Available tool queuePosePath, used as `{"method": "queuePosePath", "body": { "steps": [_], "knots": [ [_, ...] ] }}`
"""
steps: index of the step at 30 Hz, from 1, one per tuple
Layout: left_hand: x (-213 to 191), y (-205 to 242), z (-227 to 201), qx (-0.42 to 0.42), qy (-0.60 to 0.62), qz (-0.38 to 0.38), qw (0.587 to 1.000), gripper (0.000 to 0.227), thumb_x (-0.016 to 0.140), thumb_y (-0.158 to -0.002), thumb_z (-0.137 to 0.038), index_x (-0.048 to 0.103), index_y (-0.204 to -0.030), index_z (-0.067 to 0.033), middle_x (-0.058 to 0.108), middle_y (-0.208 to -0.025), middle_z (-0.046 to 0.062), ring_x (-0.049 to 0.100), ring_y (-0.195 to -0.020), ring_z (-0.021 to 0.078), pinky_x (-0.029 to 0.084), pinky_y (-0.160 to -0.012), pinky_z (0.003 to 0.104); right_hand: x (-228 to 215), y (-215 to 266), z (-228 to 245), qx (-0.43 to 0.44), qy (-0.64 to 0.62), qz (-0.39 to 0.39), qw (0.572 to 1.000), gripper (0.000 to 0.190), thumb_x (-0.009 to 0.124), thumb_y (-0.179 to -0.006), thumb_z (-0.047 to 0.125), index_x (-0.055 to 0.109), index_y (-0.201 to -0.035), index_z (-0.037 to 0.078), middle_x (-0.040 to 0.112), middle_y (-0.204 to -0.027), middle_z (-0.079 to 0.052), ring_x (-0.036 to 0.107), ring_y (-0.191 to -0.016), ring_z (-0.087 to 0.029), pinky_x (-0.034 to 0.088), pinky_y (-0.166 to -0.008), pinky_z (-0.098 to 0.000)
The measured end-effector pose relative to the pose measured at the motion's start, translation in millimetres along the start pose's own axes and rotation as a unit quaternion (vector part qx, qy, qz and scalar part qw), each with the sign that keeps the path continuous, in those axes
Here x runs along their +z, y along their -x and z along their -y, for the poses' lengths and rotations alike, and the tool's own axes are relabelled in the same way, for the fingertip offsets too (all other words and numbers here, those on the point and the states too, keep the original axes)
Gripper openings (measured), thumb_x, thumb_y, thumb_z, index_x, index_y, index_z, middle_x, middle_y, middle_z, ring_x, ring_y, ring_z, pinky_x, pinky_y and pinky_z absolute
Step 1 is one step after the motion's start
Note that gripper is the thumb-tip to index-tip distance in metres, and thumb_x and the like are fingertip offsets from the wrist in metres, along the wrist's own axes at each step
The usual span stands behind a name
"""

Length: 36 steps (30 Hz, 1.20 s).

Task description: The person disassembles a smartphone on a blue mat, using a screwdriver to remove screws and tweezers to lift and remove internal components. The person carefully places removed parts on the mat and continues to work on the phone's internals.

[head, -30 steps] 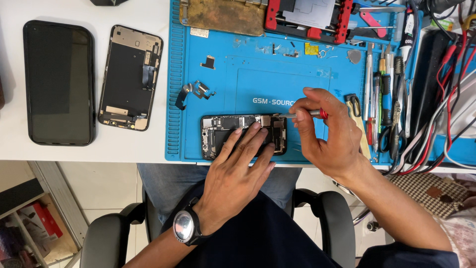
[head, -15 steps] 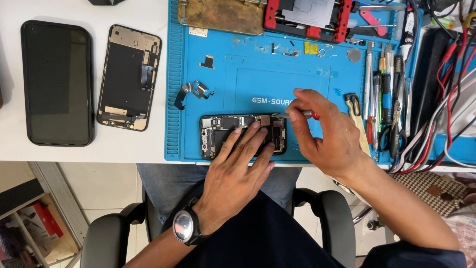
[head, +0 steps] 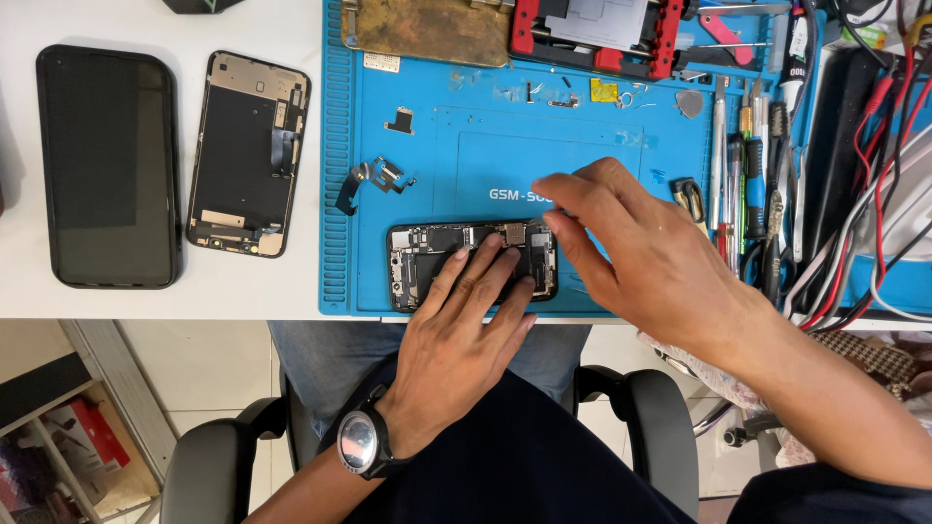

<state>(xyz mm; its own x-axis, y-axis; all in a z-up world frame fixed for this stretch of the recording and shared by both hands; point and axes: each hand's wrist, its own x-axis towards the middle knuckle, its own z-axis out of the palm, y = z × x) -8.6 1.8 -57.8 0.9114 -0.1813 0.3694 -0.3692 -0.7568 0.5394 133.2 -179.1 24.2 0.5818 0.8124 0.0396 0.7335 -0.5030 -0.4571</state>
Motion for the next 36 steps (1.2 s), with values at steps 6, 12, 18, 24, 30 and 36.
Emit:
{"method": "queuePosePath", "body": {
  "steps": [6,12,18,24,30,36],
  "knots": [
    [-0.3,-0.9,-0.6,0.003,-0.01,0.004,1.0,0.026,0.068,-0.115,-0.021,0.073,-0.133,-0.0033,0.065,-0.151,0.019,0.053,-0.153,0.0354,0.038,-0.131,0.052,-10.0,-8.5,0.4,-0.045,0.061,0.02,0.997,0.011,0.064,-0.117,0.011,0.06,-0.122,0.002,0.057,-0.113,-0.014,0.047,-0.055,-0.027,0.04,-0.04,-0.0398],
    [-0.8,-1.6,-1.2,0.001,-0.006,0.004,1.0,0.025,0.069,-0.114,-0.021,0.074,-0.131,-0.003,0.065,-0.149,0.019,0.053,-0.153,0.0349,0.039,-0.13,0.052,-16.8,-13.2,4.6,-0.047,0.074,0.069,0.994,0.022,0.062,-0.115,0.008,0.056,-0.136,0.003,0.054,-0.123,-0.016,0.047,-0.057,-0.028,0.036,-0.038,-0.0419],
    [-1.1,-2.5,-2.2,-0.002,0.0,0.006,1.0,0.027,0.068,-0.115,-0.021,0.074,-0.133,-0.0022,0.065,-0.15,0.019,0.052,-0.154,0.0351,0.037,-0.131,0.053,-19.2,-18.8,4.5,-0.092,0.172,0.057,0.979,0.014,0.066,-0.117,0.013,0.058,-0.128,0.009,0.055,-0.109,-0.01,0.049,-0.062,-0.025,0.036,-0.043,-0.041],
    [-8.5,-20.7,-5.7,-0.088,0.111,-0.088,0.986,0.034,0.078,-0.108,-0.016,0.061,-0.134,-0.0026,0.07,-0.141,0.018,0.066,-0.143,0.0379,0.047,-0.124,0.052,-27.2,-23.1,13.3,-0.109,0.17,0.104,0.974,0.052,0.061,-0.099,-0.007,0.054,-0.15,0.0,0.056,-0.124,-0.017,0.062,-0.088,-0.033,0.057,-0.066,-0.0464],
    [0.7,-52.9,10.3,-0.115,0.225,-0.116,0.961,0.064,0.082,-0.105,-0.006,0.037,-0.15,0.0014,0.071,-0.136,0.023,0.076,-0.123,0.0381,0.062,-0.106,0.048,-23.1,-20.2,14.8,-0.103,0.233,0.113,0.96,0.07,0.057,-0.11,0.007,0.028,-0.172,-0.005,0.061,-0.129,-0.019,0.062,-0.095,-0.033,0.054,-0.09,-0.0486],
    [5.8,-62.0,15.3,-0.062,0.237,-0.113,0.963,0.057,0.074,-0.109,0.005,0.032,-0.147,0.0018,0.076,-0.119,0.023,0.083,-0.11,0.0358,0.066,-0.091,0.045,-38.6,-17.1,19.4,-0.079,0.213,0.104,0.968,0.077,0.056,-0.113,0.02,0.018,-0.175,-0.007,0.067,-0.124,-0.02,0.062,-0.089,-0.035,0.05,-0.087,-0.0499]
  ]
}}
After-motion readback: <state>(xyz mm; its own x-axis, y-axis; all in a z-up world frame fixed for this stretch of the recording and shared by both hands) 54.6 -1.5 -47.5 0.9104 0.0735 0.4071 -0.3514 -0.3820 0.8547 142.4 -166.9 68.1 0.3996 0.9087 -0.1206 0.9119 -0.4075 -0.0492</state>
